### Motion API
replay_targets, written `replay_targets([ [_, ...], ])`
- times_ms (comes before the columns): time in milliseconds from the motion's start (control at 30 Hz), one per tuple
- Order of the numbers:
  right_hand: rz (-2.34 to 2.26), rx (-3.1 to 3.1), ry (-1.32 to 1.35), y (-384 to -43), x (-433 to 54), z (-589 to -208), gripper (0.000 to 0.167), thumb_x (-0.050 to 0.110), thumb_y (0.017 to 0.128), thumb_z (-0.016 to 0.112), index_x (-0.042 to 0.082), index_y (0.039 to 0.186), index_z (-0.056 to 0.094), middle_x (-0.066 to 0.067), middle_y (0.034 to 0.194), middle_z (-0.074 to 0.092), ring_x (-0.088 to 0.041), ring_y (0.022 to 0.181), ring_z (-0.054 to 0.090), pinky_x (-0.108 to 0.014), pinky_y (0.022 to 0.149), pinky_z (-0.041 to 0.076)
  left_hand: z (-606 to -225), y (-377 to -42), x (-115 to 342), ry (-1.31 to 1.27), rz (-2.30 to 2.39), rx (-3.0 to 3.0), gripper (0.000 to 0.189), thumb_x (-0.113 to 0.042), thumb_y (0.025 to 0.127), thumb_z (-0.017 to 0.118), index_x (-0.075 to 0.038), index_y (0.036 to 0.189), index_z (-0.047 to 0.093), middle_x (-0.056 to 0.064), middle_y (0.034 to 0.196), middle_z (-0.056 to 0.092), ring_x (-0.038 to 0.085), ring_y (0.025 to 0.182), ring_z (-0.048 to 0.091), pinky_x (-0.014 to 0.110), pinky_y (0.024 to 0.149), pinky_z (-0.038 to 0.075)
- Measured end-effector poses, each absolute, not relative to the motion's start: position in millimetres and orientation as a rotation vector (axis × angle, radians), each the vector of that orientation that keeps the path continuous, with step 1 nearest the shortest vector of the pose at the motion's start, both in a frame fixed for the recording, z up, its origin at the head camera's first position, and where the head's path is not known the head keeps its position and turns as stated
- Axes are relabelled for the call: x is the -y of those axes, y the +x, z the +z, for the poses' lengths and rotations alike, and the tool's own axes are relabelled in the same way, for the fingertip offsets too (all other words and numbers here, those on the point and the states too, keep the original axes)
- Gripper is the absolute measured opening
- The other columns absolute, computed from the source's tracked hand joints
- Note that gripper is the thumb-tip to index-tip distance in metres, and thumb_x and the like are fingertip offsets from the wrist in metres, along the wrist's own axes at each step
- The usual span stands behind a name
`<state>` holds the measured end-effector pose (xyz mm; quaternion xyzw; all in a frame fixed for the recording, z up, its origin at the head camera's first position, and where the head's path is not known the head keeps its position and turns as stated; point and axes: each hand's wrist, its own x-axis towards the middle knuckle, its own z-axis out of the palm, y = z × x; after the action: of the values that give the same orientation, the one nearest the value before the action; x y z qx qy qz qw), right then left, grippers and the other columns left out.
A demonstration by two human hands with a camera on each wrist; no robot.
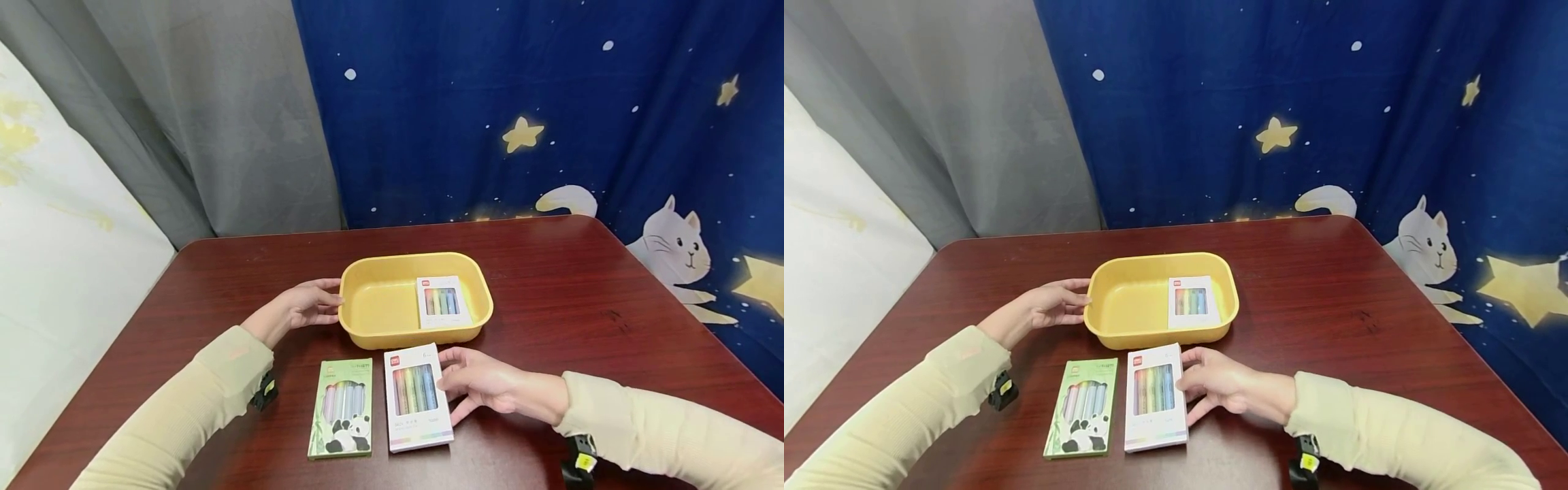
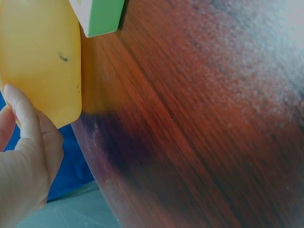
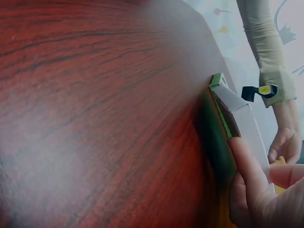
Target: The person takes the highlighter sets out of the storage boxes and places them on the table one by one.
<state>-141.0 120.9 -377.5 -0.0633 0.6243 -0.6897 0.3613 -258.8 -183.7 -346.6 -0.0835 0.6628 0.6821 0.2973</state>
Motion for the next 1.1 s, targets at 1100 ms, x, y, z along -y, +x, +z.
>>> replay_targets([
  [1100,-1.598,-1.966,-0.172,-141,-96,-384,0.049,-0.006,0.082,0.056,-0.015,0.122,0.029,-0.011,0.078,0.050,-0.017,0.058,0.055,-0.032,0.056,0.056,-347,-260,184,-0.246,1.816,-1.774,0.061,0.000,0.090,0.051,-0.010,0.144,0.024,0.009,0.095,0.052,0.013,0.072,0.056,0.025,0.065,0.056],
])
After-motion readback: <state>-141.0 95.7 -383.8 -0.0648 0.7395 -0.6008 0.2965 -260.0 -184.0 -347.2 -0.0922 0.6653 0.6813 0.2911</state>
